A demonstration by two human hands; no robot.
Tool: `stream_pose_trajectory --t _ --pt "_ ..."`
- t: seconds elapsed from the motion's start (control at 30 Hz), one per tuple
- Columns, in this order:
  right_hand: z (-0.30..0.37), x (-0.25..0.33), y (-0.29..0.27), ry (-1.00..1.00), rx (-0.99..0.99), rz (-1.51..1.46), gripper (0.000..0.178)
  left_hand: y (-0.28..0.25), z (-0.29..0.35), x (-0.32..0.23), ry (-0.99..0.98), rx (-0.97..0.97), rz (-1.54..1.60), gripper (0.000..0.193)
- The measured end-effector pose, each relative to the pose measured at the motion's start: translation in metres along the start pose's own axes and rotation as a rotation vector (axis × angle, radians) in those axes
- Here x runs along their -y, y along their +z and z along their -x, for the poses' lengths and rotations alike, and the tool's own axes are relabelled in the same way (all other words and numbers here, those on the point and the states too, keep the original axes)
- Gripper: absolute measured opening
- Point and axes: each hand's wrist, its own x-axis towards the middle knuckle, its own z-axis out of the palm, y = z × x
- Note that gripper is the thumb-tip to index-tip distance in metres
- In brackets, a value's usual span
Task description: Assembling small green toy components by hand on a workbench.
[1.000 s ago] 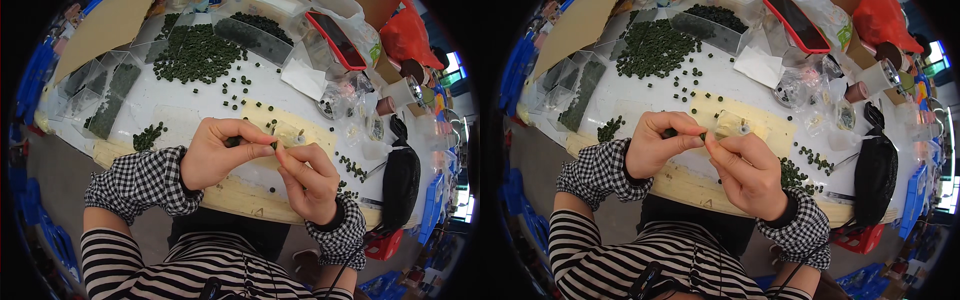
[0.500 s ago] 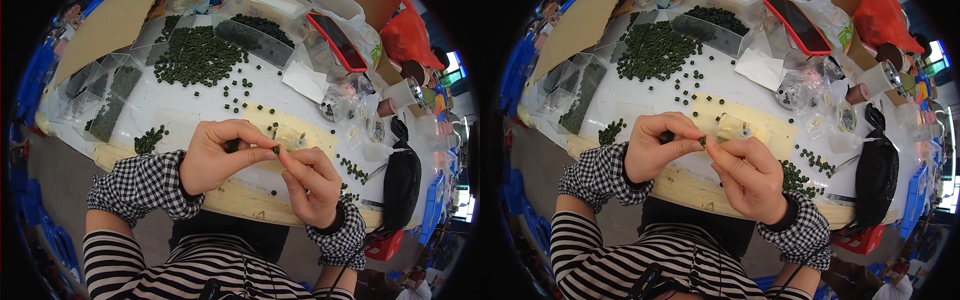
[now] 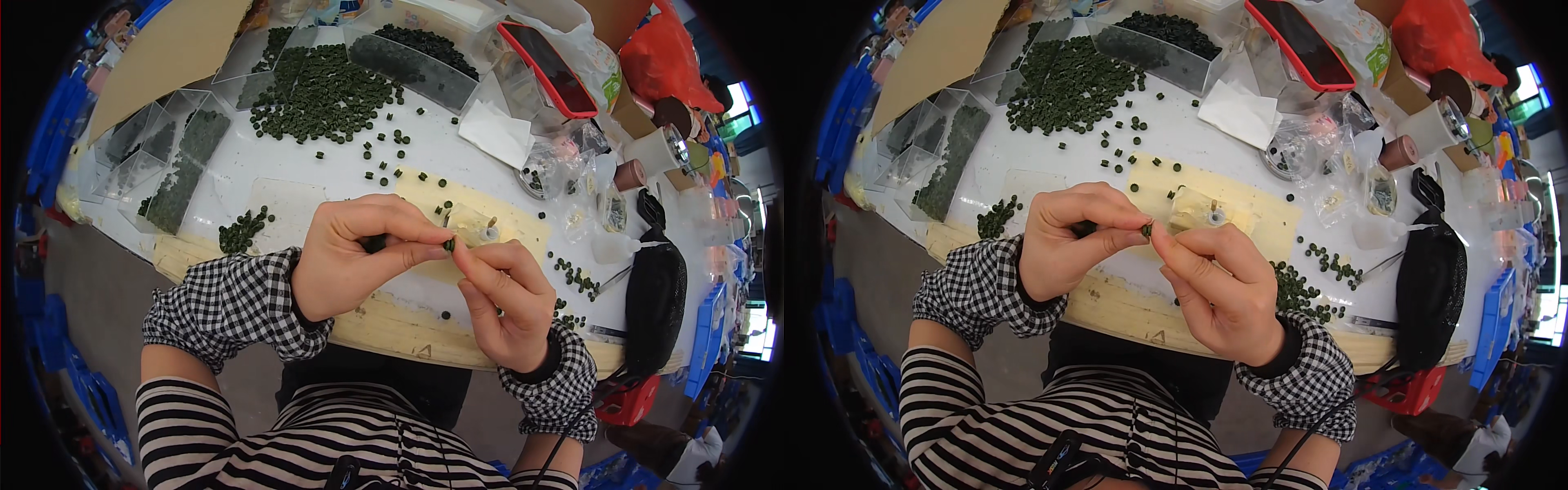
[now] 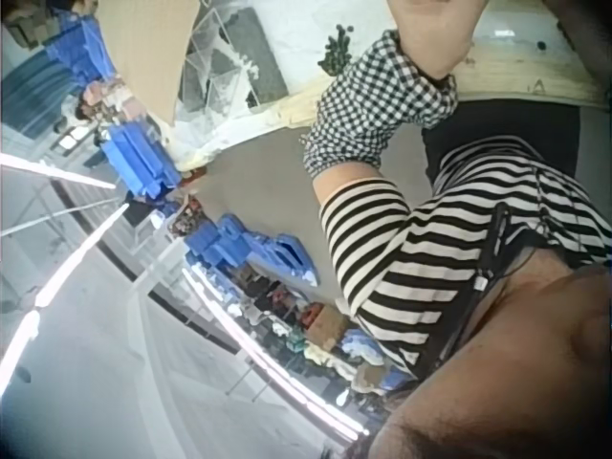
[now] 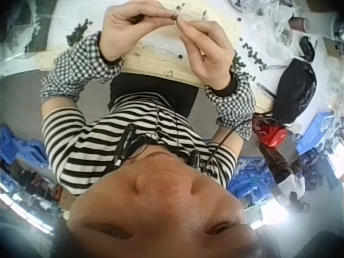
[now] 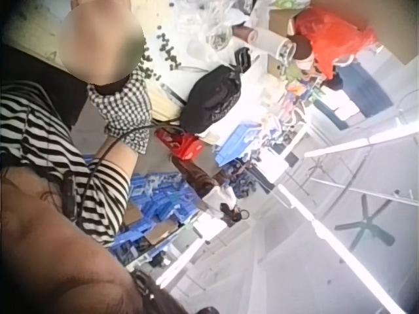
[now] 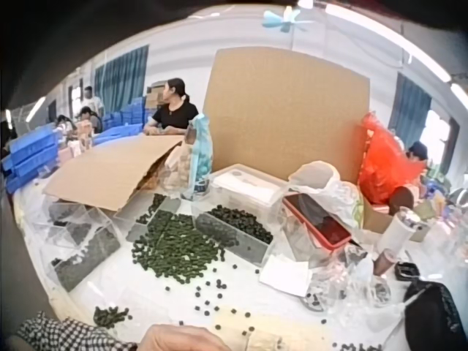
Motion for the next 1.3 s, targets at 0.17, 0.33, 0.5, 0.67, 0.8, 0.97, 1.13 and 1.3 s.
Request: stream_pose_trajectory --t 0.17,0.33,0.5,0.67,0.8,0.97,1.13,1.3 --pt "0.0 -0.001 0.0003 -0.02 0.0 0.007 0.043 0.0 0.0002 0.0014 0.02 0.009 -0.003 0.019" --pt "0.0013 -0.0031 -0.0005 -0.034 0.032 0.01 0.04 0.0001 0.0001 0.0029 0.042 0.015 -0.022 0.018" --pt "0.0026 -0.0031 -0.0008 -0.03 0.046 0.062 0.037 0.001 -0.0004 0.0044 0.047 0.011 0.004 0.018" --pt "0.0012 -0.0059 0.0017 -0.103 0.0 0.09 0.045 0.0008 -0.0007 0.0044 0.041 0.022 -0.005 0.018" --pt "0.0005 -0.0058 0.0012 -0.112 0.008 0.109 0.046 0.0012 0.0 0.0053 0.028 0.016 0.015 0.017" --pt "0.0002 -0.0045 0.001 -0.099 0.005 0.109 0.047 0.0009 -0.0002 0.0056 0.023 0.01 -0.009 0.018" --pt "-0.0007 -0.004 0.0022 -0.108 -0.042 0.099 0.048 0.0023 -0.0008 -0.0012 -0.019 0.012 -0.03 0.019" --pt "-0.0014 -0.0033 0.0029 -0.105 -0.053 0.13 0.048 0.0026 -0.0002 0.0002 0.031 0.005 -0.036 0.02"
